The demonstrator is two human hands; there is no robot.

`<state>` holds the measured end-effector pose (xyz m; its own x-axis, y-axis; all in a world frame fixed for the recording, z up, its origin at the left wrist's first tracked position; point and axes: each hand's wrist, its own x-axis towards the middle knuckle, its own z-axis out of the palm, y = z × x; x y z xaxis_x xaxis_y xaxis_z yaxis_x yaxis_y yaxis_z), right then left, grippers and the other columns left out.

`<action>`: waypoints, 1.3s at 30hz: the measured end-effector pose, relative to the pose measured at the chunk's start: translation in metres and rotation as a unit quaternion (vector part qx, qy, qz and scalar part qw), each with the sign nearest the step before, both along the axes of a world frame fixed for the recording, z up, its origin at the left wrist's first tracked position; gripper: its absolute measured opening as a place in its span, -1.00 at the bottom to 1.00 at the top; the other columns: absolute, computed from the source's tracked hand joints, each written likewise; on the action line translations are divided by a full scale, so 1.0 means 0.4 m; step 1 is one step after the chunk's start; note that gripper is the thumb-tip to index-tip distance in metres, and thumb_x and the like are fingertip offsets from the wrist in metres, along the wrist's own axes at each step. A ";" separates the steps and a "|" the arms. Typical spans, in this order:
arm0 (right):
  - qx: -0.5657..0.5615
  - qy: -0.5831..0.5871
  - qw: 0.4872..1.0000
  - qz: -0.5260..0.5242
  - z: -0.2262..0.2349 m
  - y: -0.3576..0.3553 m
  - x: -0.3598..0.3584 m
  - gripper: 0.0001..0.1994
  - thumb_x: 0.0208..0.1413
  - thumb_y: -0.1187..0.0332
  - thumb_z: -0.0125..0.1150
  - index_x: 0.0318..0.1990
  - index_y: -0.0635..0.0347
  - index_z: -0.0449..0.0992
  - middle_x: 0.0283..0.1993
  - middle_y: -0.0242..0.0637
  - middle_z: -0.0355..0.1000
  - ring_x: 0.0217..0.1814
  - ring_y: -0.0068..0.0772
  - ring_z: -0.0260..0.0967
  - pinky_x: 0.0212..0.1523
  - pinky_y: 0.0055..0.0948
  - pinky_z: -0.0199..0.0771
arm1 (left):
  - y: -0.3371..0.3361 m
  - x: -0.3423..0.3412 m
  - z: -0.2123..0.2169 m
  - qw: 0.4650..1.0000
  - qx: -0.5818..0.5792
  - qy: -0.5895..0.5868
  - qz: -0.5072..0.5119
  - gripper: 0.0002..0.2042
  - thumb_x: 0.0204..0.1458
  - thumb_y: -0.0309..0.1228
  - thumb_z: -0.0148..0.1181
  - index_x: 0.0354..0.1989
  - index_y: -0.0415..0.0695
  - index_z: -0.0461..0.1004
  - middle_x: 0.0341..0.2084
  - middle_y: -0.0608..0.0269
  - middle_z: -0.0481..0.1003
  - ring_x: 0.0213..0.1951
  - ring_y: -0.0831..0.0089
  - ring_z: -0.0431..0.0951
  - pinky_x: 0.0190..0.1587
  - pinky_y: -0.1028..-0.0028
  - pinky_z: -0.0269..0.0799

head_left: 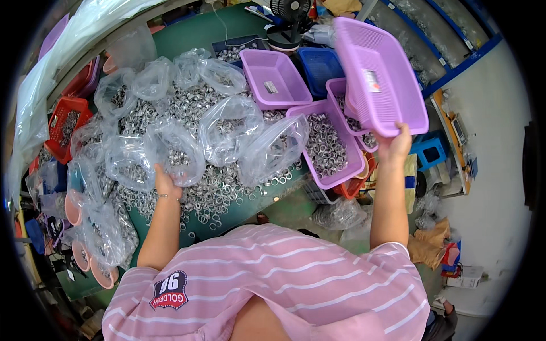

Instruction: The person sorts small metal rings and components from a large pile into various plastic bags, trays, and bowls at a workstation, and then walks to a different area to place some of the items into a larger bag.

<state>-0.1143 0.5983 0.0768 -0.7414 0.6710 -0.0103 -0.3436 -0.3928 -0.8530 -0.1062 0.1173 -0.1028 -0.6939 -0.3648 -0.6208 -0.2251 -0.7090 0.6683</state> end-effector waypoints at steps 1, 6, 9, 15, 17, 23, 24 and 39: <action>-0.009 -0.028 0.999 -0.013 0.000 0.056 -0.015 -0.55 -0.08 0.36 -0.10 -0.01 0.39 0.11 -0.09 0.00 0.21 -0.09 0.02 0.23 -0.09 0.08 0.30 | 0.001 0.001 -0.004 1.000 0.007 0.007 0.001 -0.52 0.09 0.00 -0.30 0.08 -0.04 0.12 -0.27 0.08 0.27 -0.32 0.18 0.36 -0.34 0.17 0.40; -0.020 -0.149 0.989 0.007 -0.035 0.119 -0.098 -0.52 0.01 0.21 -0.04 0.02 0.33 0.09 -0.03 -0.01 0.13 -0.03 0.01 0.15 0.02 0.00 0.17 | 0.018 -0.009 0.005 0.999 -0.004 -0.013 0.033 -0.55 0.08 -0.01 -0.24 0.03 -0.03 0.16 -0.40 0.13 0.24 -0.40 0.20 0.32 -0.32 0.08 0.38; -0.047 -0.285 0.952 0.104 -0.070 0.185 -0.122 -0.48 -0.02 0.10 0.03 -0.02 0.31 0.16 -0.18 -0.12 0.25 -0.16 -0.16 0.22 -0.13 -0.17 0.27 | -0.004 -0.003 -0.012 0.999 -0.005 -0.019 0.047 -0.60 0.07 -0.05 -0.19 -0.02 -0.03 0.21 -0.44 0.19 0.23 -0.48 0.32 0.25 -0.34 0.08 0.39; 0.754 -0.121 0.636 -0.114 -0.028 0.130 -0.118 -0.76 -0.06 0.24 0.07 -0.38 0.25 0.48 -0.35 -0.10 0.40 -0.33 -0.22 0.33 -0.28 -0.38 0.29 | -0.011 0.023 0.000 0.998 -0.016 0.034 0.043 -0.59 0.09 -0.16 -0.19 0.02 -0.17 0.16 -0.29 0.11 0.32 -0.45 0.24 0.41 -0.40 0.13 0.43; 0.839 -0.167 0.489 -0.168 -0.066 0.130 -0.137 -0.73 -0.05 0.28 0.06 -0.18 0.19 0.42 -0.03 -0.09 0.28 0.02 -0.10 0.18 -0.01 -0.24 0.17 | -0.006 0.013 -0.003 0.999 -0.042 -0.009 0.020 -0.64 0.07 -0.26 -0.14 0.00 -0.19 0.18 -0.37 0.12 0.34 -0.52 0.26 0.40 -0.44 0.17 0.44; 0.615 -0.006 0.723 0.315 -0.156 -0.413 -0.157 -0.78 -0.11 0.46 0.10 -0.25 0.27 0.43 -0.15 -0.16 0.36 -0.08 -0.29 0.30 -0.13 -0.45 0.31 | 0.009 0.079 -0.020 0.994 -0.105 0.005 -0.002 -0.77 0.03 -0.41 -0.08 -0.14 -0.19 0.27 -0.50 0.26 0.34 -0.50 0.45 0.35 -0.50 0.34 0.39; 0.616 0.032 0.699 0.360 -0.209 -0.488 -0.166 -0.75 -0.12 0.44 0.11 -0.21 0.26 0.42 -0.11 -0.18 0.34 -0.08 -0.27 0.30 -0.13 -0.46 0.33 | 0.028 0.083 -0.002 0.995 -0.100 0.011 0.013 -0.80 0.03 -0.41 -0.07 -0.18 -0.20 0.30 -0.55 0.30 0.32 -0.57 0.51 0.30 -0.55 0.42 0.34; 0.413 -0.135 0.743 0.509 -0.222 -0.730 -0.325 -0.69 0.02 0.19 0.06 -0.17 0.22 0.43 -0.35 -0.28 0.44 -0.36 -0.51 0.37 -0.37 -0.54 0.38 | -0.057 0.116 0.166 0.989 -0.003 0.142 -0.041 -0.66 0.12 -0.26 -0.19 0.06 -0.08 0.18 -0.70 0.46 0.17 -0.67 0.62 0.17 -0.49 0.40 0.36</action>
<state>-0.2442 0.3062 -0.0122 -0.9147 -0.3763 -0.1474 0.0001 0.3646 -0.9312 -0.0600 0.0945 -0.0363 -0.8669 -0.3037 -0.3953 -0.0846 -0.6919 0.7171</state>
